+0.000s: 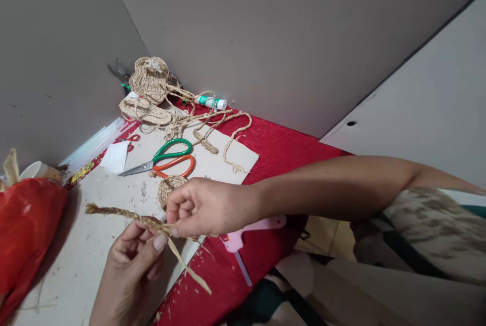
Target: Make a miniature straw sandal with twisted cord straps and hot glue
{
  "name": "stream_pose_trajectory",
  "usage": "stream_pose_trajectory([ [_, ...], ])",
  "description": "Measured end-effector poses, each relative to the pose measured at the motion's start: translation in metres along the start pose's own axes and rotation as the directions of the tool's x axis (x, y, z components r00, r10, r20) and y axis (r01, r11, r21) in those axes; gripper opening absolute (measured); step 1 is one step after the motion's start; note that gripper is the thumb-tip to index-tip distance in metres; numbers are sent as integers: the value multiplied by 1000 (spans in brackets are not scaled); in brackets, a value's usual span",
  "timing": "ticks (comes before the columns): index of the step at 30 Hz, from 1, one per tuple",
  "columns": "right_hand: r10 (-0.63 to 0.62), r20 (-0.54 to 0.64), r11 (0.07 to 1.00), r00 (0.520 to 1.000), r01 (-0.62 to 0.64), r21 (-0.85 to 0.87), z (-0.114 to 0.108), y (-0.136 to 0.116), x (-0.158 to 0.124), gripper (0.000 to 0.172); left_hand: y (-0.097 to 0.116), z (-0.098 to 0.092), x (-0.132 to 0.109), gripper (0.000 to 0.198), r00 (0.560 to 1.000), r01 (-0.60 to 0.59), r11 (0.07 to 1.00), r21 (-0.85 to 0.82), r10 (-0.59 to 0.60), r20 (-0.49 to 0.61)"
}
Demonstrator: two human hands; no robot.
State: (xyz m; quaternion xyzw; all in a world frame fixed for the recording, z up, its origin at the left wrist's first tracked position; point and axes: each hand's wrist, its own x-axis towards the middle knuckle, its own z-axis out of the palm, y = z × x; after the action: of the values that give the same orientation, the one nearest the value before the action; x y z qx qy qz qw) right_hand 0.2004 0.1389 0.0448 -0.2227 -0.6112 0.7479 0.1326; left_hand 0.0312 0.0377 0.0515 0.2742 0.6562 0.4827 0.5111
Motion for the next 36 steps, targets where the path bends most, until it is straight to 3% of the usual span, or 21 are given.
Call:
stream_pose_trajectory([
  [6,-66,-12,989,998,64,-130,-3,9,4,10,10,11,-8,36,997,75,991,-112,-73,17],
  [15,-46,11,970,999,47,-237,-3,13,6,21,-4,-4,3,34,999,13,1000,9,-12,-49],
  [22,-324,19,857,946,302,-418,-4,8,0,16,-2,-4,1,36,1000,16,996,89,-14,-27],
  [28,-388,41,753,921,343,-562,-4,8,-2,18,0,-3,-1,37,996,16,997,81,-9,-85],
  [33,-382,44,670,923,309,-675,-6,5,-3,19,-1,-3,0,34,990,-93,970,226,113,-78],
  [36,-335,15,724,942,267,-636,-3,2,-5,20,-3,2,-2,30,963,-198,926,321,245,-112],
])
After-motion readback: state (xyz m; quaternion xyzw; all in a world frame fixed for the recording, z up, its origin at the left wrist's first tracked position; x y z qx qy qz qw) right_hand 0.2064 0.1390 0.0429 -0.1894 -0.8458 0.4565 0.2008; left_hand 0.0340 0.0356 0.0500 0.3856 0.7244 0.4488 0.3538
